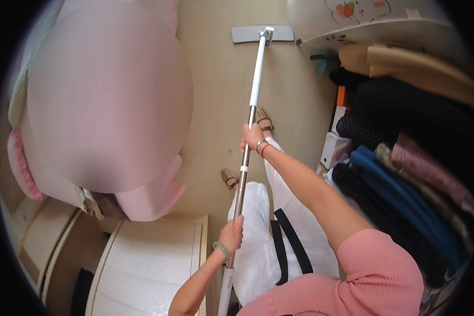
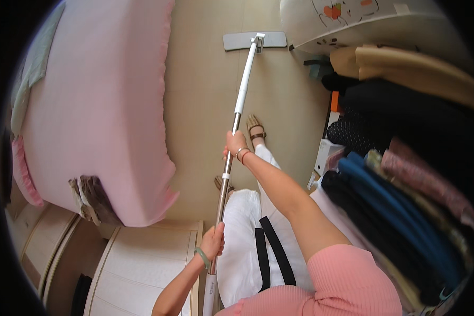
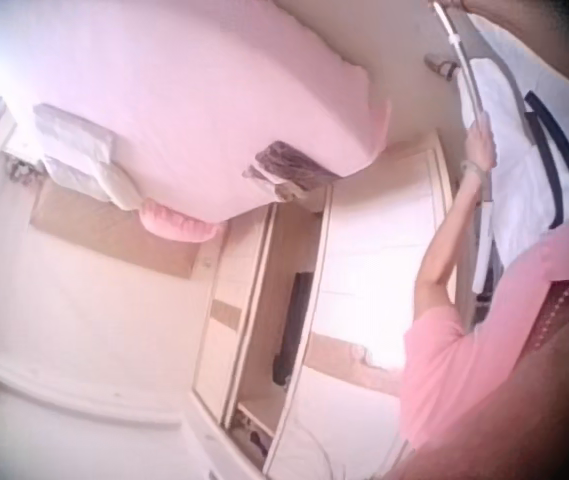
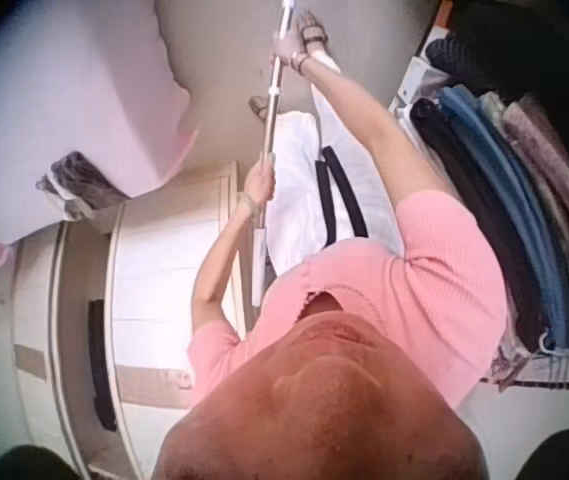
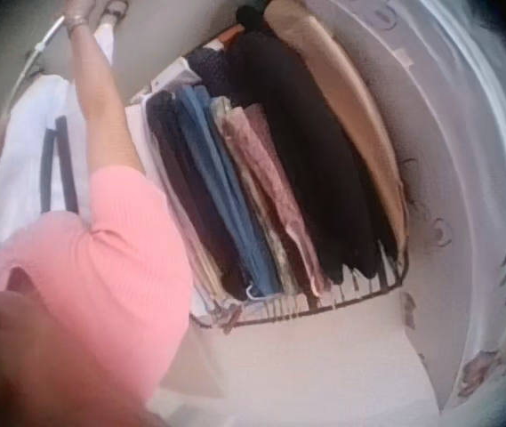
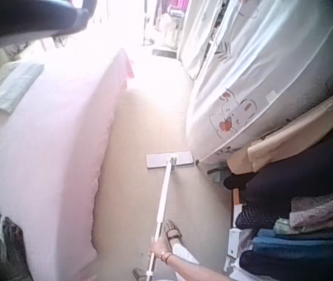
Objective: The person mops the tiled floor of a bedroom using a flat mop. They move around a bed with pink bedding and a clothes rack, briefly pausing to adjust items on the rack before continuing to mop the floor area and moving into an adjacent hallway.
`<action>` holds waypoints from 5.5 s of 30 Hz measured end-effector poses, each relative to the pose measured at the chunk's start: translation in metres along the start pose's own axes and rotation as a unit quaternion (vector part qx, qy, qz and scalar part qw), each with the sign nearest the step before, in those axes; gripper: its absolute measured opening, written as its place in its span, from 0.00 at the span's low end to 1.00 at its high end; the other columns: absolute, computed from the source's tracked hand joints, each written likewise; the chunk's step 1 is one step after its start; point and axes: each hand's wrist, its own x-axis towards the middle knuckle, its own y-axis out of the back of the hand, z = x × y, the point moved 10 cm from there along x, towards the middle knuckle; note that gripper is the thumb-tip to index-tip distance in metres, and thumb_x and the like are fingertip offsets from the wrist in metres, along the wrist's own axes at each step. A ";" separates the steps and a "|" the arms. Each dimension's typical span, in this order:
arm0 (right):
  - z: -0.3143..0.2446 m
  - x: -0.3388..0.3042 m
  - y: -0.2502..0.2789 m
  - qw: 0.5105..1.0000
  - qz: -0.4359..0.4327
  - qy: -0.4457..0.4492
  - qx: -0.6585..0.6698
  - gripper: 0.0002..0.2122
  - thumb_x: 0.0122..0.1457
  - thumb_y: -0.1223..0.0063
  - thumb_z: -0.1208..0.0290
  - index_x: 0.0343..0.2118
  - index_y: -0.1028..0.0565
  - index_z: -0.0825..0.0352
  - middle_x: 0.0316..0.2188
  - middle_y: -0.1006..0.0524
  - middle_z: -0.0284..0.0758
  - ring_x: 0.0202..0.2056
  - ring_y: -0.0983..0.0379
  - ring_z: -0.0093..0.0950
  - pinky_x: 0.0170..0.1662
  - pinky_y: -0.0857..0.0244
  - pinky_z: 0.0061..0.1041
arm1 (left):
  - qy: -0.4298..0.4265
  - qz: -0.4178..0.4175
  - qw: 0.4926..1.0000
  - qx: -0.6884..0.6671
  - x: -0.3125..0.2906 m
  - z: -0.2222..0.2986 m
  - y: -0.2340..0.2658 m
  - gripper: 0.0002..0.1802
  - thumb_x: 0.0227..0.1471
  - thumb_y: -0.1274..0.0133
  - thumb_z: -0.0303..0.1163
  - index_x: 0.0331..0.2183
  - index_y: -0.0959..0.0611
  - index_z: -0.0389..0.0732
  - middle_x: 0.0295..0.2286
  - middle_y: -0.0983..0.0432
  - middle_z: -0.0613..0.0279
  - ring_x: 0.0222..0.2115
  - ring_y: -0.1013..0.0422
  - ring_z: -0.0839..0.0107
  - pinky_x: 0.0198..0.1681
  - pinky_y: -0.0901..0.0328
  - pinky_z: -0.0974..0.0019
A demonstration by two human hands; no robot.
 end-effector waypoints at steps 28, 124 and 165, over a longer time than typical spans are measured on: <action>0.117 -0.054 0.039 0.994 0.013 -0.003 -0.106 0.11 0.52 0.63 0.70 0.17 0.36 0.72 0.08 0.33 0.38 0.08 0.34 0.30 0.10 0.36 0.30 | 0.002 -0.087 0.995 -0.057 -0.007 -0.122 -0.071 0.24 0.54 0.62 0.52 0.21 0.36 0.40 0.11 0.40 0.66 0.08 0.43 0.77 0.10 0.44 0.70; 0.255 -0.068 0.200 0.982 0.138 -0.112 -0.070 0.11 0.54 0.61 0.66 0.29 0.40 0.71 0.14 0.36 0.35 0.12 0.37 0.27 0.14 0.33 0.30 | -0.015 -0.171 0.976 0.133 0.042 -0.201 -0.148 0.27 0.55 0.68 0.54 0.26 0.36 0.37 0.13 0.39 0.62 0.10 0.39 0.73 0.13 0.40 0.68; 0.345 -0.272 -0.222 0.918 -0.155 -0.189 0.312 0.12 0.56 0.64 0.63 0.21 0.43 0.66 0.14 0.39 0.34 0.13 0.38 0.28 0.15 0.36 0.33 | -0.034 0.202 0.894 0.399 -0.252 -0.241 0.180 0.11 0.54 0.59 0.34 0.30 0.35 0.35 0.17 0.31 0.41 0.20 0.34 0.42 0.22 0.42 0.49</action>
